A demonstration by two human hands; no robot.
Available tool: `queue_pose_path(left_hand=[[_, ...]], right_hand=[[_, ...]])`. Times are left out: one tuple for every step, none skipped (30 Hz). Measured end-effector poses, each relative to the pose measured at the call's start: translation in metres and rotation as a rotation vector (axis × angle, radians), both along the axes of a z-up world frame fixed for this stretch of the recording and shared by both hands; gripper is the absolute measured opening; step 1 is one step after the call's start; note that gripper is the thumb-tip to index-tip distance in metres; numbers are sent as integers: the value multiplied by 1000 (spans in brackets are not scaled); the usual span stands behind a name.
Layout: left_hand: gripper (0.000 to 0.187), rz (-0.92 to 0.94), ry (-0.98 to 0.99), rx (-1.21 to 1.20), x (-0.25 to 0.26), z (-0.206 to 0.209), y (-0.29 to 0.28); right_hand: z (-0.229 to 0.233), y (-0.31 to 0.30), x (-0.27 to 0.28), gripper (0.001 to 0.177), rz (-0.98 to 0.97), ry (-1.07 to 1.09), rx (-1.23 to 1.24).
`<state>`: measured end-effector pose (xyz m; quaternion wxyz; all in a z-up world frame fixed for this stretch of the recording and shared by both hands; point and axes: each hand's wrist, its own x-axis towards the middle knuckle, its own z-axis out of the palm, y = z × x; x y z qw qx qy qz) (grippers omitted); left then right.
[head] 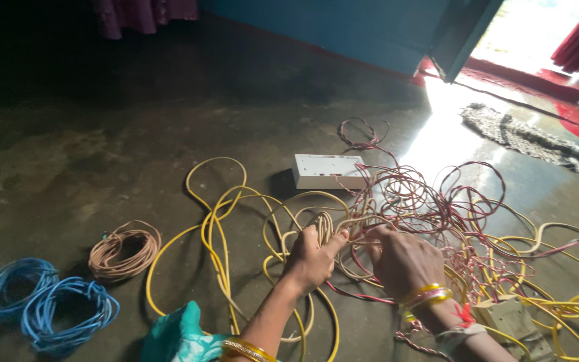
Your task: The person sits on the floor and untangles a large pile of mixed electrical wires. They separate the wires by color and type, then coil them into neat bundles by hand.
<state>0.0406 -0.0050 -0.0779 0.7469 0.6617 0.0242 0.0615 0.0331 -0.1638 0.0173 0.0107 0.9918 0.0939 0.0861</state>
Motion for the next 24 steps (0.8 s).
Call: queue_pose_path(left_hand=[[44,40,50,-64,4,1,1],[49,81,100,-129,5,2,3],[50,72,119,-221,5,2,10],[52,60,137,-312,6,3,18],[54,49,154,-404,7,4,24],[50,72,139,-441,7,6,27],[46,95,125,-478,8,7,28],[43,117,111,-515,9,8,29],[44,132,110,-530,11,10,30],[44,145,113,-542,12,10,31],[44,158,115,-555,13,11,31],[45,172,99,-555,13,11,30],[46,185,83,-554,13,12,30],[46,200,65,-552,13,13,30],[48,219,57,-539,11,14,31],[50,236,49,-526,10,16,32],[52,254,41,-513,8,18,33],[49,251,39,-512,7,21,34],[46,248,36,-512,4,23,34],[43,246,33,-513,3,26,34],[46,233,18,-516,4,28,32],[48,222,4,-517,3,30,32],[50,211,-11,-518,3,31,32],[51,212,-17,-519,2,32,33]], right_hand=[[-2,0,0,26,28,28,163],[-5,-4,-2,27,56,58,326],[-10,-9,-2,28,84,89,488],[-15,-20,-3,28,134,88,562],[-22,-36,-7,28,184,87,635],[-31,-52,-10,28,230,85,708],[-44,-65,-12,26,152,75,780],[-59,-77,-14,25,71,64,850],[-73,-88,-12,24,-10,53,920],[-88,-97,-10,24,-58,116,1077],[-102,-105,-7,24,-106,178,1234],[-113,-113,-1,25,-157,239,1392],[-121,-119,7,27,-204,257,1481],[-128,-124,16,30,-248,275,1571],[-133,-126,23,33,-293,294,1661],[-135,-128,32,34,-354,298,1739],[-135,-128,42,36,-417,302,1817],[-131,-131,51,38,-476,304,1890],[-129,-131,59,39,-475,298,1930],[-128,-130,66,41,-473,294,1967],[-128,-130,70,43,-471,290,2005],[-128,-128,76,43,-359,284,2128],[-129,-124,84,42,-240,277,2248],[-129,-121,90,41,-115,270,2364]])
